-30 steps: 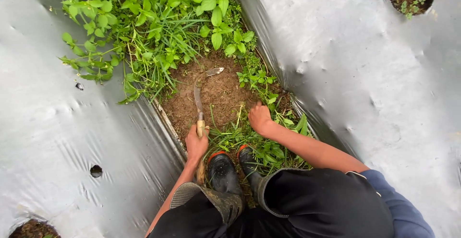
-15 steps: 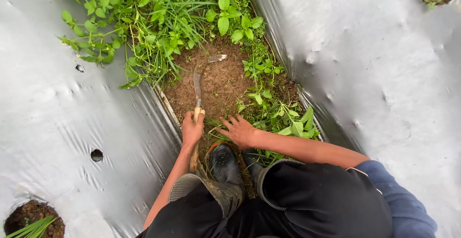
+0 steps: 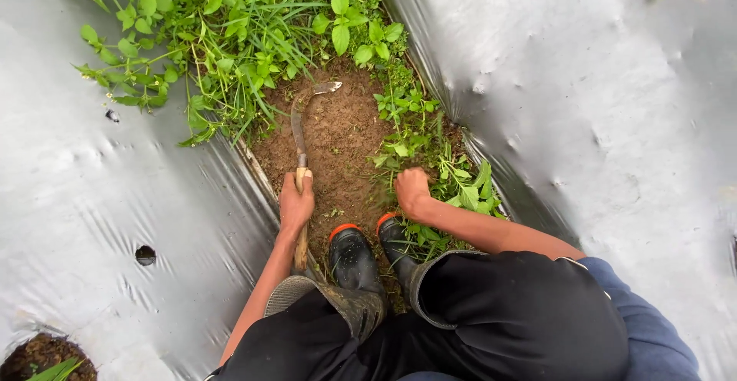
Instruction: The person uses a hand hoe to loosen soil and remove weeds from a narrow strip between rows of plants. They pull the uprooted weeds by hand and place them on the ground beside the cleared area.
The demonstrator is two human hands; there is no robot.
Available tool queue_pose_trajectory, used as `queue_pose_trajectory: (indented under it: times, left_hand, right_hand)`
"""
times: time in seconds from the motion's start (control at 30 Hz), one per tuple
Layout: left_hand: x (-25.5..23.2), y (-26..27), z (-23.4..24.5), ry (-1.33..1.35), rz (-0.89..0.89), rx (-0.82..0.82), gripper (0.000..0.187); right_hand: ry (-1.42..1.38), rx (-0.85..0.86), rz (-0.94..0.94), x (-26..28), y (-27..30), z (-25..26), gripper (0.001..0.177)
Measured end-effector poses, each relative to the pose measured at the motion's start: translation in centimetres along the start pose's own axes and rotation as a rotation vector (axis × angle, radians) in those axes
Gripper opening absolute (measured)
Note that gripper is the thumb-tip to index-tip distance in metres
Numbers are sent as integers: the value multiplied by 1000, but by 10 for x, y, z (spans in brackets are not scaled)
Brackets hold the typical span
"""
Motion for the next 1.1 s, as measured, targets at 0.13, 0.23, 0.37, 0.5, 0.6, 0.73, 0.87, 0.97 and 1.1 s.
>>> queue_pose_trajectory:
  times: [0.13, 0.23, 0.37, 0.5, 0.6, 0.73, 0.87, 0.97, 1.1]
  left_hand:
    - [-13, -7, -20, -94, 3, 83, 26]
    - [-33, -11, -22, -151, -89, 116, 24]
    - [-43, -1, -35, -254, -107, 141, 25]
    - [-45, 0, -28, -545, -226, 286, 28]
    - [-49, -17, -7, -291, -82, 123, 35]
    - [-47, -13, -12, -163, 18, 4, 26]
    - [-22, 0, -40, -709, -291, 359, 29]
    - [-14, -20, -32, -567, -149, 265, 32]
    - [-57, -6, -29, -256, -21, 150, 32]
  right_hand:
    - [-8, 134, -69, -12, 37, 37, 25]
    - [-121, 203, -52, -14, 31, 28, 30]
    - [-151, 275, 38, -4, 29, -3, 31]
    - [-162, 293, 100, -2, 54, 23, 38]
    - [-204, 255, 37, 0, 67, 39, 40]
    - [-238, 237, 9, -3, 91, 87, 42]
    - [-189, 274, 58, -4, 93, 84, 41]
    - [-174, 266, 73, 1, 86, 83, 40]
    - [-152, 308, 81, 4, 79, 76, 37]
Point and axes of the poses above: each hand's wrist, its own y-axis away from the middle knuckle, its own z-axis out of the back of the hand, x = y × z, the point moved 5 cm from there along -y, towards the middle knuckle, and after that the axes turned 15 degrees about -y, right-handed, at the moved point
